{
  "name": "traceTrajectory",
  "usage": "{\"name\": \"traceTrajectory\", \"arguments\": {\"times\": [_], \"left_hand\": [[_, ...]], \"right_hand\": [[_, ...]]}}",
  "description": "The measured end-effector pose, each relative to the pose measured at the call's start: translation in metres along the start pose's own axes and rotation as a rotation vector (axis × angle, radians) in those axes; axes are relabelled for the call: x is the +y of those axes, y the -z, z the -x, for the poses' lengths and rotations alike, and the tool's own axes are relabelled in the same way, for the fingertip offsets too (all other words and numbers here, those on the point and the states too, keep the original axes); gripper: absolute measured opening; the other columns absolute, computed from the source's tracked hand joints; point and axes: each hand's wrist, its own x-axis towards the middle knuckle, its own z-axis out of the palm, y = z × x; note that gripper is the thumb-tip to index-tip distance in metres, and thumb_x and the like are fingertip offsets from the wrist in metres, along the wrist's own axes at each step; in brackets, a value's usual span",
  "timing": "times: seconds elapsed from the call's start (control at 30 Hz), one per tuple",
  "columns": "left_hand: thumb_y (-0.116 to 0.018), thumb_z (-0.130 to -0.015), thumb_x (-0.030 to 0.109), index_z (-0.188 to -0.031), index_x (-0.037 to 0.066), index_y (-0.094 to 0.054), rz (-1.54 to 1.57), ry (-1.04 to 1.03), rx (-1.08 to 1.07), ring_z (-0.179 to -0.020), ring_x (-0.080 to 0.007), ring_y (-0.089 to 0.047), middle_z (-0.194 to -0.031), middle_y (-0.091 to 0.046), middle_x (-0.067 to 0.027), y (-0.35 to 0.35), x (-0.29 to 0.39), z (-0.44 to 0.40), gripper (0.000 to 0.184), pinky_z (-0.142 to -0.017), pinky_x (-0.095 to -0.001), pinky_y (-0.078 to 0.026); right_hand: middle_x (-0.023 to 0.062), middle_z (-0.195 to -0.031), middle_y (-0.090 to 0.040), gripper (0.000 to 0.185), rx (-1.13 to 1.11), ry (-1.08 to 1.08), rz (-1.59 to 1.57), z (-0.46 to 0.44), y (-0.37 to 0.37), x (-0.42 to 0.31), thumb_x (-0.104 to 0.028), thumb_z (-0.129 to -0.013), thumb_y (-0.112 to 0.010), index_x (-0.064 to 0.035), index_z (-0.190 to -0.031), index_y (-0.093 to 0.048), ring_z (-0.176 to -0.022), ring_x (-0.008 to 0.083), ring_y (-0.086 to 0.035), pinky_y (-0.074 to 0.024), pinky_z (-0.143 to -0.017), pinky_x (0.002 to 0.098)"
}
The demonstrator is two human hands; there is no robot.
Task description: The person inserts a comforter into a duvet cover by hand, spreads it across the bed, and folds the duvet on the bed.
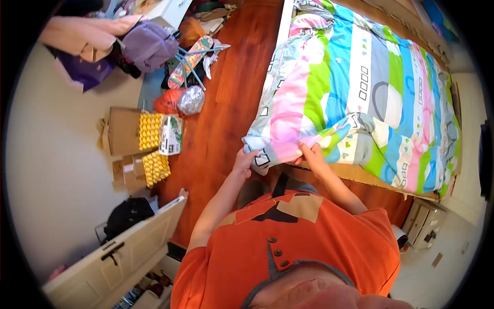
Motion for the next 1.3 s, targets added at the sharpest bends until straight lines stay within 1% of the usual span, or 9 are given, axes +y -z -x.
{"name": "traceTrajectory", "arguments": {"times": [0.17,0.27,0.43,0.47,0.57,0.67,0.73,0.83,1.3], "left_hand": [[-0.058,-0.077,0.003,-0.097,0.004,-0.052,0.134,0.051,-0.087,-0.080,-0.0226,-0.060,-0.089,-0.059,-0.0092,0.002,0.109,-0.005,0.021,-0.069,-0.0390,-0.052],[-0.059,-0.078,0.005,-0.111,0.004,-0.047,0.114,0.085,-0.190,-0.080,-0.0228,-0.060,-0.094,-0.058,-0.0095,0.033,0.139,-0.052,0.035,-0.071,-0.0390,-0.052],[-0.055,-0.087,0.026,-0.139,0.007,-0.007,-0.016,0.080,-0.303,-0.078,-0.0226,-0.060,-0.106,-0.053,-0.0116,0.060,0.165,-0.121,0.073,-0.073,-0.0386,-0.050],[-0.048,-0.090,0.035,-0.139,0.007,-0.004,-0.215,0.149,-0.343,-0.076,-0.0215,-0.060,-0.108,-0.053,-0.0130,0.071,0.174,-0.128,0.071,-0.066,-0.0357,-0.050],[-0.045,-0.091,0.035,-0.138,0.009,-0.014,-0.483,0.226,-0.316,-0.074,-0.0191,-0.060,-0.107,-0.055,-0.0140,0.122,0.189,-0.147,0.063,-0.060,-0.0303,-0.049],[-0.046,-0.091,0.034,-0.129,0.009,-0.034,-0.516,0.244,-0.356,-0.072,-0.0185,-0.061,-0.100,-0.059,-0.0110,0.189,0.216,-0.147,0.047,-0.060,-0.0286,-0.050],[-0.047,-0.091,0.032,-0.121,0.009,-0.044,-0.480,0.284,-0.329,-0.071,-0.0181,-0.061,-0.096,-0.061,-0.0093,0.237,0.231,-0.160,0.038,-0.060,-0.0282,-0.050],[-0.047,-0.090,0.031,-0.117,0.010,-0.047,-0.462,0.289,-0.249,-0.071,-0.0179,-0.061,-0.096,-0.062,-0.0087,0.282,0.256,-0.177,0.034,-0.059,-0.0280,-0.049],[-0.050,-0.089,0.030,-0.114,0.009,-0.049,-0.694,0.092,-0.347,-0.065,-0.0168,-0.061,-0.091,-0.062,-0.0087,0.146,0.385,-0.312,0.032,-0.055,-0.0276,-0.049]], "right_hand": [[0.0088,-0.061,-0.059,0.025,0.085,0.174,0.100,-0.064,-0.033,-0.033,-0.020,-0.086,-0.049,0.0012,-0.074,-0.057,-0.047,0.0123,-0.055,-0.0426,-0.043,0.0230],[0.0093,-0.048,-0.055,0.032,0.165,0.287,0.098,-0.101,-0.076,-0.069,-0.018,-0.081,-0.051,0.0040,-0.058,-0.055,-0.040,0.0162,-0.055,-0.0437,-0.039,0.0272],[0.0096,-0.045,-0.053,0.034,0.335,0.299,0.215,-0.211,-0.092,-0.059,-0.019,-0.079,-0.050,0.0047,-0.055,-0.055,-0.037,0.0181,-0.053,-0.0425,-0.036,0.0294],[0.0116,-0.060,-0.059,0.033,0.318,0.120,0.196,-0.255,-0.075,-0.025,-0.027,-0.081,-0.052,0.0049,-0.084,-0.059,-0.044,0.0166,-0.055,-0.0426,-0.038,0.0281],[0.0144,-0.071,-0.060,0.049,0.759,-0.058,0.295,-0.293,-0.095,0.010,-0.033,-0.082,-0.053,0.0059,-0.111,-0.048,-0.046,0.0196,-0.056,-0.0461,-0.039,0.0304],[0.0155,-0.078,-0.059,0.056,0.626,0.033,0.457,-0.306,-0.093,0.084,-0.032,-0.083,-0.055,0.0029,-0.123,-0.039,-0.049,0.0200,-0.058,-0.0483,-0.039,0.0311],[0.0148,-0.078,-0.060,0.050,0.396,-0.134,0.418,-0.284,-0.115,0.084,-0.030,-0.083,-0.057,0.0013,-0.120,-0.043,-0.049,0.0193,-0.059,-0.0492,-0.040,0.0304],[0.0152,-0.082,-0.061,0.037,0.392,-0.241,0.529,-0.266,-0.128,0.082,-0.024,-0.085,-0.053,0.0019,-0.111,-0.051,-0.053,0.0209,-0.062,-0.0501,-0.042,0.0298],[0.0147,-0.083,-0.061,0.031,0.553,-0.218,0.135,-0.351,-0.050,0.004,-0.020,-0.086,-0.049,0.0014,-0.108,-0.052,-0.058,0.0239,-0.063,-0.0512,-0.046,0.0331]]}}
